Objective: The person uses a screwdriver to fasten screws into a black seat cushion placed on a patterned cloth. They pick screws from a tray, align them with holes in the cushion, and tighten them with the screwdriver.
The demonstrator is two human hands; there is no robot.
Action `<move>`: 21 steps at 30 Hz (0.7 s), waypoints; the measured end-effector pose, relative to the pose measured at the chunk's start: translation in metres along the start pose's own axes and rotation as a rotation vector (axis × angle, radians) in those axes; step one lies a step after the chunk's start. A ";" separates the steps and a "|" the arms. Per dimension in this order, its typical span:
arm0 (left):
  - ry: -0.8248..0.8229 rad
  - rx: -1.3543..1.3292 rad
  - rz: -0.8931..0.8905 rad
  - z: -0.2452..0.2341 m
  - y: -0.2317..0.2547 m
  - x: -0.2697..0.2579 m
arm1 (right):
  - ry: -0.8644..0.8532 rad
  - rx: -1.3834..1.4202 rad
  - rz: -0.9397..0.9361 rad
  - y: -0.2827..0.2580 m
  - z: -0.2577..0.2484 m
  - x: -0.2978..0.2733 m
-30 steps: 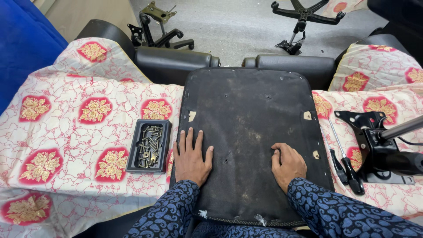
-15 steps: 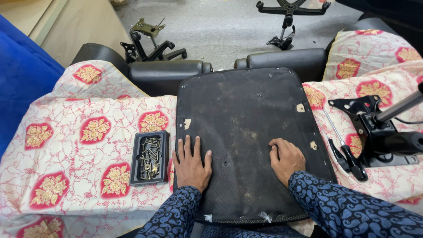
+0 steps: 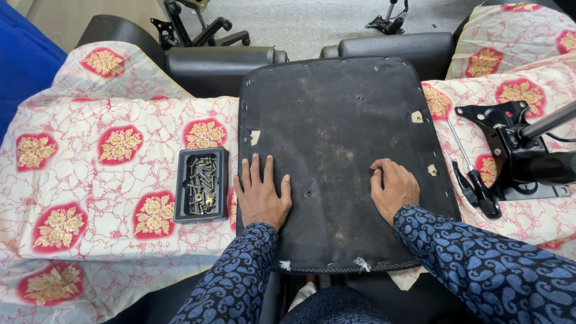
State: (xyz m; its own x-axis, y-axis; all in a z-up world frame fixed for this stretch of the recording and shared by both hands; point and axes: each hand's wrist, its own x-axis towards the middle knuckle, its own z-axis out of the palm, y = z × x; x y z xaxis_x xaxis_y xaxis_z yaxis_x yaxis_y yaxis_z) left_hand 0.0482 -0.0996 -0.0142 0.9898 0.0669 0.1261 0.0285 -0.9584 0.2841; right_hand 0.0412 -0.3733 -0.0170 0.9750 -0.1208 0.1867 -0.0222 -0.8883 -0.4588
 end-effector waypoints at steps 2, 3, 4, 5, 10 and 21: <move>0.010 -0.006 -0.004 -0.001 0.000 0.001 | -0.006 -0.015 0.010 -0.002 -0.001 0.002; 0.009 -0.008 -0.006 0.000 0.000 0.000 | -0.001 -0.020 0.008 -0.003 0.000 0.002; 0.008 -0.010 -0.007 0.000 0.000 -0.001 | 0.004 -0.025 0.006 -0.003 0.000 0.002; 0.009 -0.015 -0.008 0.000 0.000 0.000 | 0.013 -0.028 0.011 -0.004 0.001 0.002; 0.008 -0.018 -0.002 0.000 0.000 0.000 | 0.028 -0.030 -0.009 -0.004 0.001 0.000; -0.034 -0.005 -0.001 -0.002 0.001 0.001 | 0.279 0.131 0.113 0.013 0.007 -0.003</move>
State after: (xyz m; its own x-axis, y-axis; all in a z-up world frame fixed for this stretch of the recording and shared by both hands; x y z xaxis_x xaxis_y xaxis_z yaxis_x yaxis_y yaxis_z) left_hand 0.0491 -0.0998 -0.0124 0.9939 0.0579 0.0936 0.0286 -0.9570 0.2886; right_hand 0.0395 -0.3814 -0.0291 0.8695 -0.3478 0.3507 -0.0802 -0.8001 -0.5945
